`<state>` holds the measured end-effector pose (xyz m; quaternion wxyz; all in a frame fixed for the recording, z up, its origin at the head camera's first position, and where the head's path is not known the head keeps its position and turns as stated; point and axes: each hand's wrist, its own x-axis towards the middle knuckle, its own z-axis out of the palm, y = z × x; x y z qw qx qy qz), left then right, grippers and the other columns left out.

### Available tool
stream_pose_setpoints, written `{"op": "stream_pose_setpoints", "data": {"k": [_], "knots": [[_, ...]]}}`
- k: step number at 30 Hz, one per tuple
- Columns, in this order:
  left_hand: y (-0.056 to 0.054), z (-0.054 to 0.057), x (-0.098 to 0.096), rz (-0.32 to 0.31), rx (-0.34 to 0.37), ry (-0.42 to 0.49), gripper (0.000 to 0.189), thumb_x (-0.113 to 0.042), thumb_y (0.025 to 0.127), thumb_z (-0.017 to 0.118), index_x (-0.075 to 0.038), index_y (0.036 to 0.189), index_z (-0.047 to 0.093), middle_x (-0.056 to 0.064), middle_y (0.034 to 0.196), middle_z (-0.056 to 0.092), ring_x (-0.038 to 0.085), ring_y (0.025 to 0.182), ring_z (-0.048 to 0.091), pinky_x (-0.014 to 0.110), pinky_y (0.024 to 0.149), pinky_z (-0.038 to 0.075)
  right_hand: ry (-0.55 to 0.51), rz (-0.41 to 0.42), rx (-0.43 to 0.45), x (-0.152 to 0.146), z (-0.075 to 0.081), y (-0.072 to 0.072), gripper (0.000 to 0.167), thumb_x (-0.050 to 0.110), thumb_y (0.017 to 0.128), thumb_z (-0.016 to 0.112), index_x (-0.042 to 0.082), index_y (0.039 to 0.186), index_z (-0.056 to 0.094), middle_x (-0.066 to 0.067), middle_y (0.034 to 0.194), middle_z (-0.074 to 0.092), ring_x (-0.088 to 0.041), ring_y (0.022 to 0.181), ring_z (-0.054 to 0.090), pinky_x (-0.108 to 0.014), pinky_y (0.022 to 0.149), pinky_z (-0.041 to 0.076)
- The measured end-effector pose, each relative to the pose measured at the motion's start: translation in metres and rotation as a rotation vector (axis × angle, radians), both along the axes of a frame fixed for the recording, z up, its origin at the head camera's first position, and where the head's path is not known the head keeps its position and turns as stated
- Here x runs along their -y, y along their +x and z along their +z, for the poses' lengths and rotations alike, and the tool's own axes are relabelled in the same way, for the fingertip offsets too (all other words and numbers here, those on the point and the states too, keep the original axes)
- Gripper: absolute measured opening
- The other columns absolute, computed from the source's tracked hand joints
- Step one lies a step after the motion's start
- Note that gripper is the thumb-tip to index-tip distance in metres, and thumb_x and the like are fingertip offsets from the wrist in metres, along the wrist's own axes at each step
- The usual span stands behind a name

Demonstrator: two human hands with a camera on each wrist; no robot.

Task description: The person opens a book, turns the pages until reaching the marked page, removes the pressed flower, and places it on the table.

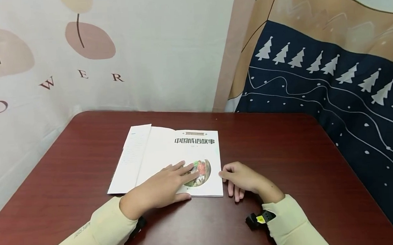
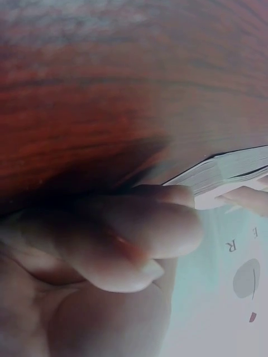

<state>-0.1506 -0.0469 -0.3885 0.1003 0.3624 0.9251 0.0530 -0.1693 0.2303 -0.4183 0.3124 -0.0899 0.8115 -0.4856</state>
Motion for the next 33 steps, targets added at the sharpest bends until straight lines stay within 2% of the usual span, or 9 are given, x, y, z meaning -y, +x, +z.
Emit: {"op": "stream_pose_setpoints", "data": {"k": [10,25,28,33], "knots": [[-0.0001,-0.0004,-0.0006,-0.002,-0.008,-0.013,0.060,-0.048,0.096,0.061,-0.028,0.150,0.047,0.004,0.159,0.040,0.032,0.148,0.037,0.054,0.116,0.036,-0.038,-0.031,0.046,-0.0019,-0.0013,0.0002,0.033,0.023,0.106,0.039,-0.003,0.091,0.053,-0.008,0.054,0.062,-0.015,0.036,0.059,-0.025,0.035,0.044],[0.0007,0.0014,-0.0003,-0.004,0.004,-0.023,0.049,-0.040,0.101,0.053,-0.031,0.149,0.048,0.004,0.161,0.038,0.032,0.149,0.035,0.054,0.117,0.035,-0.074,-0.016,0.075,-0.0054,-0.0008,-0.0012,0.030,0.020,0.106,0.037,-0.002,0.093,0.052,-0.009,0.056,0.061,-0.015,0.037,0.059,-0.026,0.036,0.044],[0.0007,0.0013,0.0001,-0.022,-0.023,-0.012,0.046,-0.037,0.103,0.052,-0.030,0.148,0.050,0.004,0.158,0.043,0.033,0.146,0.039,0.055,0.115,0.037,-0.075,-0.014,0.083,-0.0057,-0.0023,-0.0012,0.030,0.020,0.105,0.037,-0.002,0.093,0.052,-0.009,0.056,0.061,-0.015,0.037,0.059,-0.026,0.036,0.044],[-0.0002,0.0007,0.0002,-0.068,-0.113,0.052,0.045,-0.032,0.102,0.056,-0.028,0.147,0.051,0.002,0.153,0.050,0.031,0.141,0.047,0.057,0.112,0.040,-0.066,-0.019,0.069,-0.0056,-0.0028,-0.0001,0.029,0.019,0.104,0.038,-0.004,0.094,0.052,-0.010,0.055,0.061,-0.016,0.036,0.059,-0.026,0.035,0.044]]}}
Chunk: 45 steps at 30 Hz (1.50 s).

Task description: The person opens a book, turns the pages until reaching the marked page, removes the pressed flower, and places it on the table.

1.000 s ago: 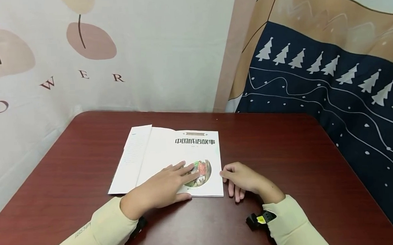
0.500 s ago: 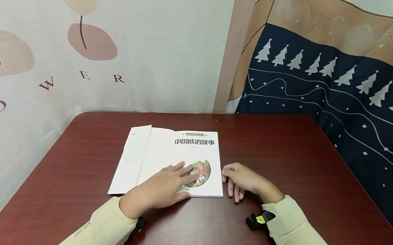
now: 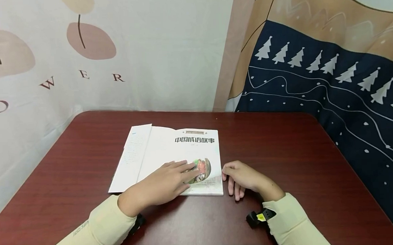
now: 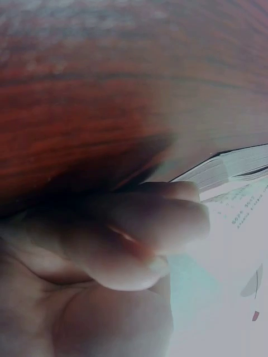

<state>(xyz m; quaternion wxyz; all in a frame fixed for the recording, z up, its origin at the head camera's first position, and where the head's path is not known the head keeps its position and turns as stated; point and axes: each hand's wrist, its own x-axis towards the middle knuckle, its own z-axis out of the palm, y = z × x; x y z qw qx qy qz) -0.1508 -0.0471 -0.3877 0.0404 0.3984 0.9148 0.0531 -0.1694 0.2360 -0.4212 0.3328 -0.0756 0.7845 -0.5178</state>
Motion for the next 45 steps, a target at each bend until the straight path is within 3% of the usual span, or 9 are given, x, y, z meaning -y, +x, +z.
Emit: {"op": "stream_pose_setpoints", "data": {"k": [8,13,23,29,36,40,45], "knots": [[-0.0016,0.0012,-0.0008,-0.021,-0.136,0.043,0.057,-0.023,0.096,0.066,-0.028,0.149,0.045,-0.001,0.153,0.049,0.027,0.143,0.045,0.057,0.112,0.039,0.007,0.014,-0.013,0.0013,0.0033,0.0009,0.031,0.022,0.106,0.040,-0.004,0.094,0.052,-0.009,0.055,0.062,-0.015,0.036,0.059,-0.025,0.035,0.044],[-0.0020,0.0029,-0.0017,-0.018,-0.168,0.070,0.072,-0.016,0.096,0.064,-0.030,0.158,0.030,0.000,0.162,0.036,0.025,0.149,0.035,0.054,0.116,0.036,0.018,0.019,-0.033,0.0018,0.0041,0.0002,0.032,0.024,0.106,0.042,-0.004,0.093,0.053,-0.010,0.055,0.062,-0.015,0.036,0.059,-0.025,0.035,0.045],[-0.0043,0.0037,-0.0016,-0.056,-0.312,0.081,0.078,-0.001,0.091,0.061,-0.027,0.158,0.030,0.005,0.169,0.017,0.028,0.157,0.013,0.054,0.122,0.025,0.034,0.029,-0.050,0.0021,0.0063,-0.0014,0.030,0.022,0.105,0.044,-0.004,0.093,0.053,-0.010,0.055,0.062,-0.016,0.036,0.059,-0.025,0.035,0.045],[-0.0059,0.0034,-0.0001,-0.038,-0.319,0.027,0.068,-0.002,0.089,0.062,-0.023,0.151,0.045,0.004,0.169,0.015,0.026,0.158,0.008,0.055,0.124,0.018,0.036,0.033,-0.037,0.0017,0.0043,-0.0013,0.029,0.021,0.105,0.045,-0.004,0.093,0.053,-0.010,0.056,0.063,-0.016,0.037,0.060,-0.026,0.035,0.046],[-0.0047,0.0075,-0.0009,-0.032,-0.273,0.020,0.062,-0.015,0.095,0.049,-0.020,0.156,0.038,0.002,0.170,0.013,0.024,0.158,0.007,0.056,0.124,0.019,0.037,0.032,-0.039,0.0005,0.0037,-0.0028,0.030,0.022,0.106,0.044,-0.004,0.094,0.053,-0.010,0.056,0.063,-0.017,0.037,0.060,-0.027,0.036,0.046],[-0.0040,0.0056,-0.0002,-0.002,-0.230,0.029,0.061,-0.010,0.095,0.049,-0.020,0.155,0.038,0.008,0.170,0.010,0.028,0.157,0.009,0.057,0.123,0.020,0.039,0.036,-0.029,0.0008,0.0021,-0.0022,0.029,0.022,0.105,0.044,-0.004,0.094,0.053,-0.009,0.056,0.063,-0.017,0.037,0.060,-0.027,0.036,0.046],[-0.0056,0.0014,0.0009,0.077,-0.201,0.020,0.070,0.000,0.089,0.056,-0.021,0.154,0.041,0.013,0.170,0.005,0.037,0.156,0.010,0.059,0.121,0.023,0.045,0.027,-0.042,0.0000,0.0014,-0.0020,0.029,0.022,0.105,0.044,-0.004,0.094,0.053,-0.011,0.057,0.063,-0.017,0.037,0.060,-0.027,0.036,0.046]]}}
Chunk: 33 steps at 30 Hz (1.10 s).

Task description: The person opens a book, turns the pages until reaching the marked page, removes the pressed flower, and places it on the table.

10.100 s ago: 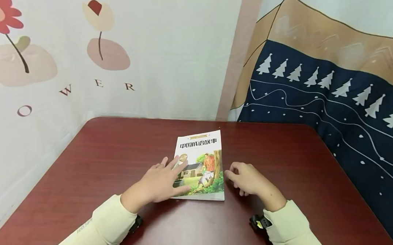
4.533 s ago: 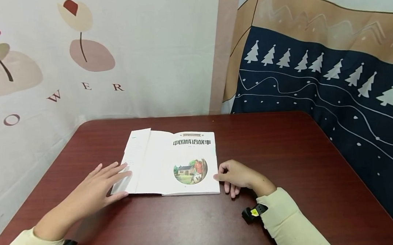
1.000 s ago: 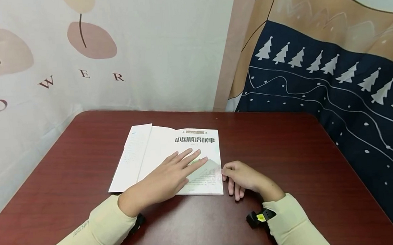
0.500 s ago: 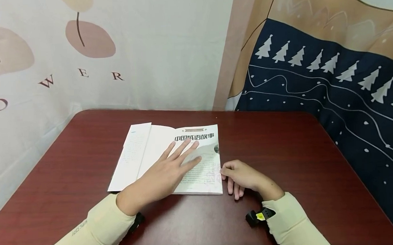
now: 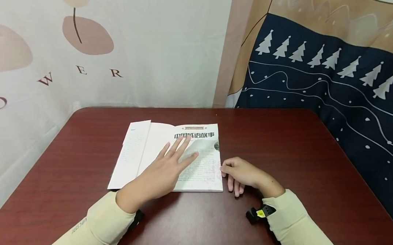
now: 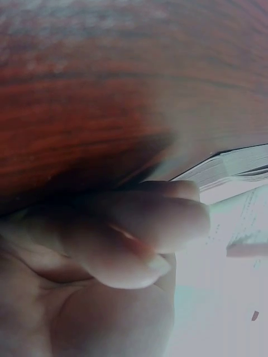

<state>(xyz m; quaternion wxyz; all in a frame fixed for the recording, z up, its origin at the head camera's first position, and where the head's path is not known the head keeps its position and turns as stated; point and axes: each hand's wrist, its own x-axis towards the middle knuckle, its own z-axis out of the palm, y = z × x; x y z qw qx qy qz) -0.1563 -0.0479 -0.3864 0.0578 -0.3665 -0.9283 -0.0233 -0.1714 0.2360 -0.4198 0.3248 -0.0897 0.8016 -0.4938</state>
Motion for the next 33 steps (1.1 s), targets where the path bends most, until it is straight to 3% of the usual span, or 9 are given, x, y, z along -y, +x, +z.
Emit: {"op": "stream_pose_setpoints", "data": {"k": [6,13,17,20,25,33], "knots": [[-0.0021,-0.0032,0.0009,0.071,-0.077,0.012,0.067,0.000,0.090,0.056,-0.027,0.150,0.047,0.017,0.169,0.004,0.045,0.154,0.010,0.064,0.118,0.025,0.010,0.007,0.006,-0.0006,-0.0006,-0.0008,0.029,0.022,0.105,0.044,-0.003,0.094,0.053,-0.010,0.057,0.063,-0.017,0.038,0.061,-0.027,0.036,0.047],[-0.0042,-0.0033,-0.0001,0.079,-0.182,0.024,0.061,-0.002,0.090,0.060,-0.029,0.144,0.055,0.015,0.169,0.006,0.041,0.156,0.003,0.063,0.121,0.016,0.009,0.006,0.001,-0.0008,0.0007,-0.0027,0.028,0.022,0.105,0.043,-0.002,0.094,0.053,-0.010,0.057,0.064,-0.017,0.037,0.060,-0.027,0.036,0.047],[-0.0044,-0.0023,-0.0001,0.032,-0.186,-0.007,0.063,0.001,0.087,0.062,-0.028,0.142,0.058,0.013,0.169,0.012,0.038,0.156,0.005,0.060,0.123,0.013,0.009,0.013,0.010,-0.0011,0.0011,-0.0028,0.028,0.022,0.106,0.043,-0.002,0.094,0.053,-0.009,0.057,0.064,-0.017,0.038,0.061,-0.028,0.037,0.047],[-0.0049,-0.0015,0.0005,-0.037,-0.166,-0.026,0.062,0.003,0.084,0.065,-0.027,0.139,0.062,0.009,0.167,0.021,0.034,0.156,0.011,0.054,0.125,0.013,0.010,0.012,0.003,-0.0012,0.0017,-0.0030,0.029,0.022,0.106,0.044,-0.003,0.094,0.053,-0.010,0.058,0.064,-0.017,0.038,0.061,-0.028,0.037,0.047],[-0.0048,-0.0023,0.0015,-0.144,-0.127,-0.049,0.048,0.001,0.086,0.065,-0.022,0.128,0.070,0.005,0.162,0.035,0.029,0.155,0.023,0.046,0.126,0.018,0.011,0.009,-0.003,-0.0004,0.0018,-0.0029,0.029,0.023,0.106,0.045,-0.003,0.095,0.053,-0.011,0.058,0.064,-0.017,0.037,0.060,-0.028,0.036,0.047],[-0.0036,-0.0048,0.0027,-0.156,-0.106,-0.084,0.040,0.001,0.087,0.063,-0.013,0.124,0.071,0.005,0.157,0.044,0.026,0.151,0.031,0.045,0.124,0.025,0.011,0.006,0.009,-0.0007,-0.0015,-0.0022,0.028,0.022,0.105,0.044,-0.003,0.095,0.052,-0.011,0.058,0.064,-0.017,0.037,0.060,-0.028,0.036,0.047]]}}
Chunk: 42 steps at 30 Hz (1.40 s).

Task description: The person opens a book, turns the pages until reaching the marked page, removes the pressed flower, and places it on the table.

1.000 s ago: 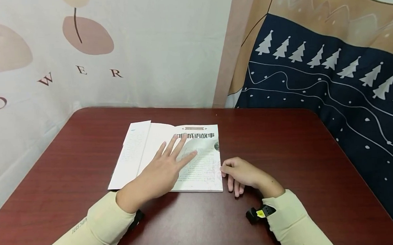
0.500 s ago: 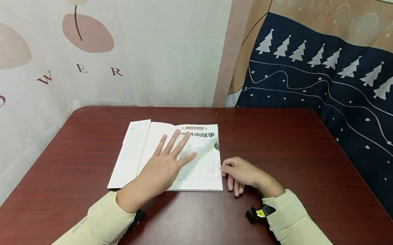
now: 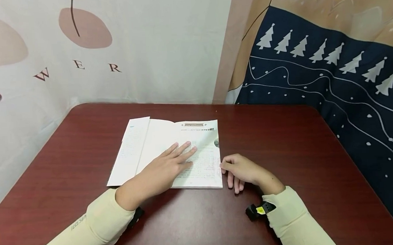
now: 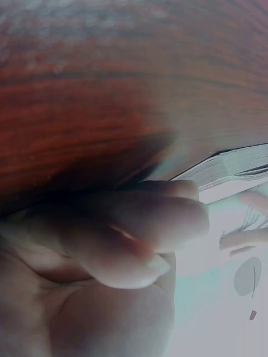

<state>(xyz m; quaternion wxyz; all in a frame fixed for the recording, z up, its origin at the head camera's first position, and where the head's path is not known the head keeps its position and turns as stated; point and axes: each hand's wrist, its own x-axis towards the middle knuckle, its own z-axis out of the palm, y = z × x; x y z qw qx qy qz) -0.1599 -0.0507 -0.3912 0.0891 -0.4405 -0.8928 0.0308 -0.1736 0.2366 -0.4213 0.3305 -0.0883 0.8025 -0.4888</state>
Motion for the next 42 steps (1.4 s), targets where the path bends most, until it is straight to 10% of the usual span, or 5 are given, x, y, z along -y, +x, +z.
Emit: {"op": "stream_pose_setpoints", "data": {"k": [20,42], "knots": [[0.0049,-0.0012,0.0002,0.169,0.139,-0.020,0.044,-0.004,0.095,0.053,-0.004,0.138,0.058,0.009,0.162,0.034,0.025,0.155,0.022,0.052,0.123,0.023,0.008,-0.008,0.005,0.0006,0.0006,-0.0005,0.028,0.022,0.105,0.045,-0.003,0.095,0.053,-0.011,0.058,0.064,-0.018,0.038,0.061,-0.028,0.037,0.047],[0.0036,-0.0054,0.0026,0.107,0.135,0.023,0.045,0.000,0.095,0.050,-0.004,0.140,0.055,0.014,0.150,0.051,0.030,0.146,0.041,0.046,0.121,0.030,0.012,-0.009,0.003,0.0018,0.0039,-0.0013,0.028,0.022,0.105,0.045,-0.003,0.094,0.053,-0.010,0.057,0.063,-0.018,0.037,0.060,-0.027,0.036,0.047]]}}
